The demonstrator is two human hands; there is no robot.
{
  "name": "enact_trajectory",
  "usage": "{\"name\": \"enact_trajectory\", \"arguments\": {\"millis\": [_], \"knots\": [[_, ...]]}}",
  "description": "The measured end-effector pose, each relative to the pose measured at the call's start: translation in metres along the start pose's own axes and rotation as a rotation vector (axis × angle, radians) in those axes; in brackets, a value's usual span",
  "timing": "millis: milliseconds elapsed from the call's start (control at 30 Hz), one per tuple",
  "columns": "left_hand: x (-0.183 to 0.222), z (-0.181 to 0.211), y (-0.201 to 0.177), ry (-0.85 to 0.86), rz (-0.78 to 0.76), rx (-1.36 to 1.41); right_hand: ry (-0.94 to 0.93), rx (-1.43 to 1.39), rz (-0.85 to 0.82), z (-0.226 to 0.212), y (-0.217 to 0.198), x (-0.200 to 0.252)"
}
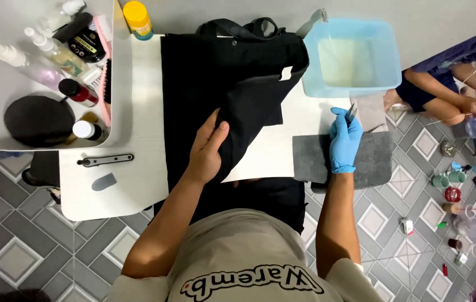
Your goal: Trimming loose threads from a black fabric bag using small nippers at a repair bench.
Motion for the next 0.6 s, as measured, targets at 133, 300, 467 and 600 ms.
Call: {"name": "enact_trajectory", "arguments": {"millis": [133, 300, 467, 600], "knots": [[0.0012, 0.0033, -0.0008, -0.004, 0.003, 0.018, -0.014, 0.002, -0.006, 0.0028, -0.0003, -0.0001], [0.0019, 0.0042, 0.0008, 0.012, 0.003, 0.017, -0.03, 0.046, -0.008, 0.0031, 0.0006, 0.0003], [0.0015, 0.0053, 0.0025, 0.0, 0.012, -0.008, -0.033, 0.085, -0.004, 0.0027, 0.0038, 0.0029], [0.0006, 0.0028, 0.0043, -0.003, 0.001, -0.047, -0.03, 0.068, 0.03, 0.0102, -0.0037, -0.0052]]}}
Point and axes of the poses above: each hand's wrist, its own x-axis away from the middle knuckle, its own y-axis out of the palm, z = x × y, the point moved 2 cm from there along -x, towards the middle knuckle, and after that the axes turned 14 degrees about -x, right-handed, at the moved point
